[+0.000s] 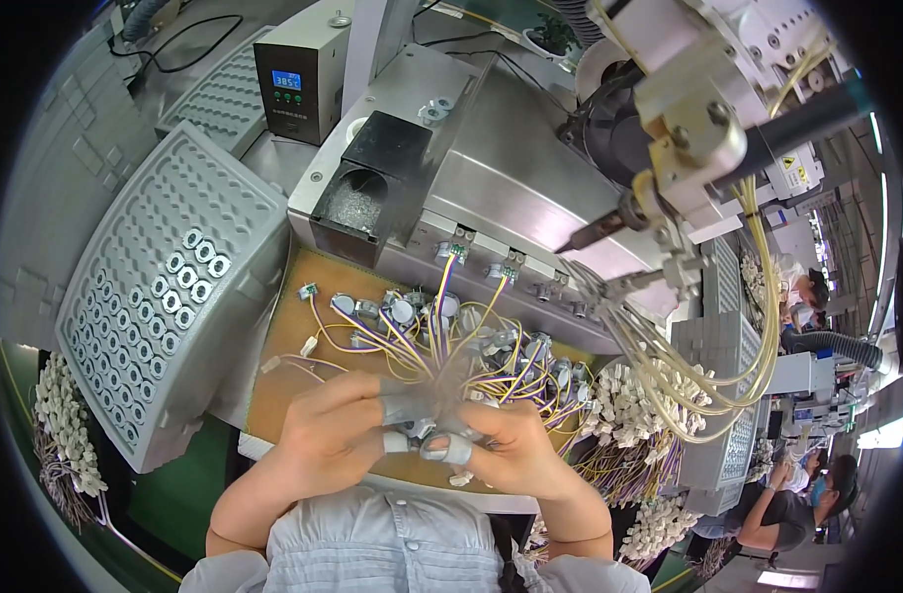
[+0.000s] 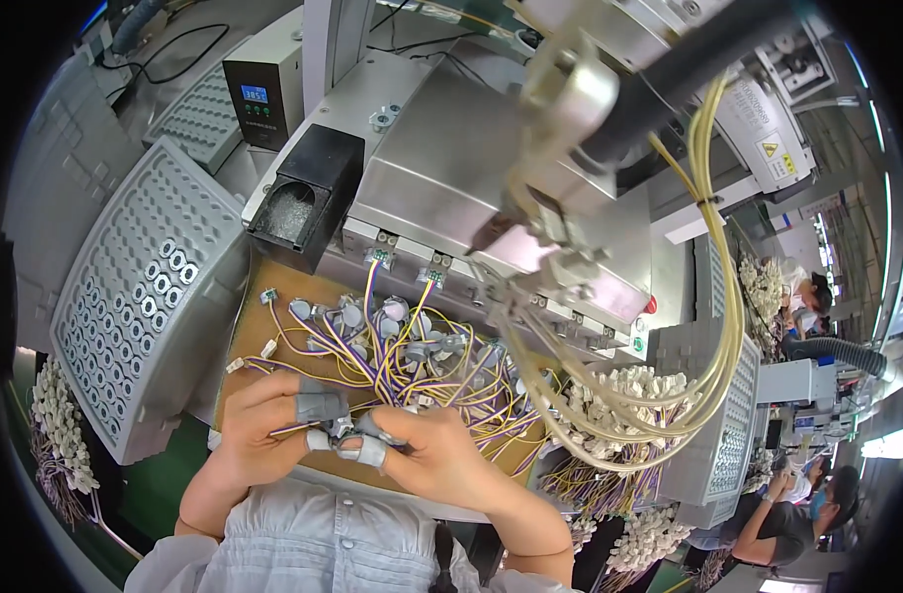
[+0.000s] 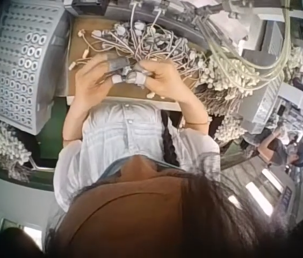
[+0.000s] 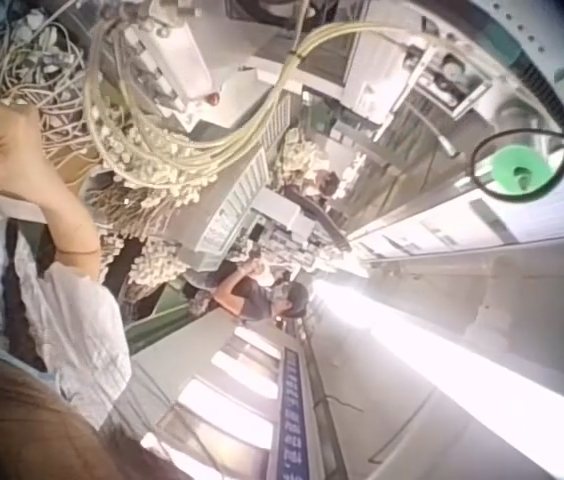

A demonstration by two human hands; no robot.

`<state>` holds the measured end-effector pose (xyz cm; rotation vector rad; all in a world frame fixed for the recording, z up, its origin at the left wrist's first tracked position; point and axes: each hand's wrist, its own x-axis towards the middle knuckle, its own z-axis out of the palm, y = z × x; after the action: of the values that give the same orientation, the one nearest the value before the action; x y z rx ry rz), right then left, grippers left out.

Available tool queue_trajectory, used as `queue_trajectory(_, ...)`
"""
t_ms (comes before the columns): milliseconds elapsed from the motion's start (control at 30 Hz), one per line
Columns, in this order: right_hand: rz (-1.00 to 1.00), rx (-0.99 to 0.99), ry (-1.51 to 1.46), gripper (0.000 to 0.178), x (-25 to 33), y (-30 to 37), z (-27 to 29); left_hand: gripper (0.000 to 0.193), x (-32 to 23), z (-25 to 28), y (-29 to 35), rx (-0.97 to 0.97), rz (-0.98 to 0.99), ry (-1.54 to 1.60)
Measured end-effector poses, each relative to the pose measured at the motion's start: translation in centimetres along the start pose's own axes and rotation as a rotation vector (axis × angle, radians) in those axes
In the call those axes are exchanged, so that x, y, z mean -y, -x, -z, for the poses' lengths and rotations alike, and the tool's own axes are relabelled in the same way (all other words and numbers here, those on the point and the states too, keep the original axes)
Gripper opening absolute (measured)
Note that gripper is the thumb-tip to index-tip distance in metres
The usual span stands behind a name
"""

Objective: The person takes metal components from a tray, attaches them to wire harnesses, inserts the wire connectors into a soldering machine, and gathers the completed wire harness assemblies into a bundle by hand.

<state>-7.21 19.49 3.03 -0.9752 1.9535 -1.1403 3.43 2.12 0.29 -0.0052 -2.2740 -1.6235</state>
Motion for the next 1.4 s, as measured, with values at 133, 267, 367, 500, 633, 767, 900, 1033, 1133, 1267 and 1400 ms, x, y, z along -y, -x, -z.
queue_trajectory(133, -0.141, 0.271, -0.213, 0.019, 0.8, -0.4, 1.4, 0.028, 0.9, 0.6, 0.0, 0.104, -0.110, 0.003)
queue_trajectory(267, -0.205, 0.319, -0.348, 0.015, 0.4, -0.4, 1.5, 0.030, 0.2, -0.7, 0.3, -0.059, -0.246, -0.133)
queue_trajectory(367, -0.378, 0.363, -0.590, 0.007, -0.8, -0.8, 1.6, 0.029, -0.2, -0.3, 0.0, -0.020, -0.360, -0.270)
queue_trajectory(500, -0.375, 0.288, -0.560, 0.008, -1.6, -1.5, 1.4, 0.027, 0.5, 1.0, -2.1, 0.172, -0.269, -0.237)
queue_trajectory(633, -0.048, 0.301, -0.594, 0.013, -2.2, -0.8, -0.6, 0.022, 1.6, 1.3, -2.3, 0.274, -0.195, -0.053)
queue_trajectory(767, -0.013, 0.177, -0.335, 0.024, -2.9, -0.1, -2.0, 0.023, 3.1, 1.5, 0.1, 0.034, 0.036, -0.058)
queue_trajectory(900, -0.147, -0.270, -0.688, 0.032, -3.4, 1.3, 0.8, 0.026, 5.7, 7.7, 2.4, 0.141, 0.148, -0.576)
queue_trajectory(1033, -0.080, -0.402, -0.702, 0.042, -5.4, 1.3, -0.4, 0.018, 9.6, 6.8, 4.1, 0.066, -0.279, -0.934)
queue_trajectory(1133, -0.055, -0.594, -0.990, 0.046, -7.6, 1.1, -0.4, 0.024, 8.6, 6.4, 4.9, -0.024, -0.272, -0.914)
queue_trajectory(1267, -0.067, -0.711, -1.062, 0.039, -6.3, -0.2, 1.1, 0.027, 6.2, 6.3, 4.1, 0.060, -0.131, -0.818)
queue_trajectory(1400, -0.152, -0.830, -1.049, 0.029, -5.9, -3.5, 1.0, 0.024, 6.1, 5.9, 1.9, 0.191, -0.248, -1.063)
